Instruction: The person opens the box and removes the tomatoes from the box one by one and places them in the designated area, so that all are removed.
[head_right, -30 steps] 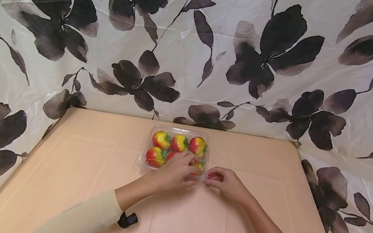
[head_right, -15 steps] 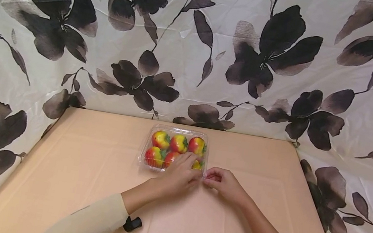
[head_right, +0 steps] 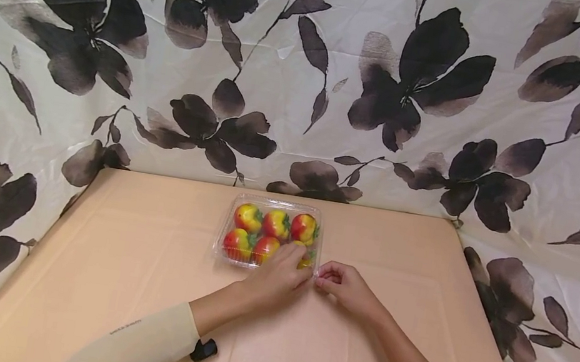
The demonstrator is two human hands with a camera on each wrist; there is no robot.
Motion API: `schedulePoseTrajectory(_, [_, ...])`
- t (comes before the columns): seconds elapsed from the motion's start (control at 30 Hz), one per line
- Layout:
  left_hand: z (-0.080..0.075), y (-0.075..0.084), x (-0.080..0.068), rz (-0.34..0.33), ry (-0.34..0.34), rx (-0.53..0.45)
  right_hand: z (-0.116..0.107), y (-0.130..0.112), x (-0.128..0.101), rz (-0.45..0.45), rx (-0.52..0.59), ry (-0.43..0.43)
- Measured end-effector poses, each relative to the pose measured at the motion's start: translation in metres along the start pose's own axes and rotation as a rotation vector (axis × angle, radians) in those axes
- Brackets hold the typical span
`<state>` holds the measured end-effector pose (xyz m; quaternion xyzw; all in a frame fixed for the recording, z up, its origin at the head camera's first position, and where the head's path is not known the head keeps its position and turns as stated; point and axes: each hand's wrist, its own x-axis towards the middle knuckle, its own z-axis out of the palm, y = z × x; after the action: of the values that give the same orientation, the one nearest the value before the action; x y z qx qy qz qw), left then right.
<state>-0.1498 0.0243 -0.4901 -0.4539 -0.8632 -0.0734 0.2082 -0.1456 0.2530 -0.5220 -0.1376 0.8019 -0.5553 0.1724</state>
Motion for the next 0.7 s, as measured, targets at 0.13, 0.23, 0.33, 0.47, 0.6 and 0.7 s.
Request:
schedulePoseTrajectory(0.13, [0.003,0.0003,-0.0021,0.028,0.045,0.017,0.0027,0.0016,0.0002,0.01,0.021,-0.01])
schedulePoseTrajectory(0.23, [0.0048,0.0008,-0.0027,0.037,0.069,0.026,0.0041,0.0008,-0.0005,0.001,0.043,-0.021])
schedulePoseTrajectory(0.33, [0.0064,0.0012,-0.0032,0.039,0.091,0.03,0.0047,0.0009,-0.0003,-0.002,0.062,-0.034])
schedulePoseTrajectory(0.47, [0.0081,0.0014,-0.0034,0.036,0.116,0.02,0.005,0.0009,0.0008,-0.003,0.078,-0.041])
schedulePoseTrajectory(0.6, [0.0092,0.0019,-0.003,0.03,0.13,0.023,0.0055,-0.0006,0.0012,-0.004,0.084,-0.039])
schedulePoseTrajectory(0.7, [0.0102,0.0022,-0.0032,0.021,0.13,0.032,0.0064,-0.0023,0.0012,-0.004,0.085,-0.038])
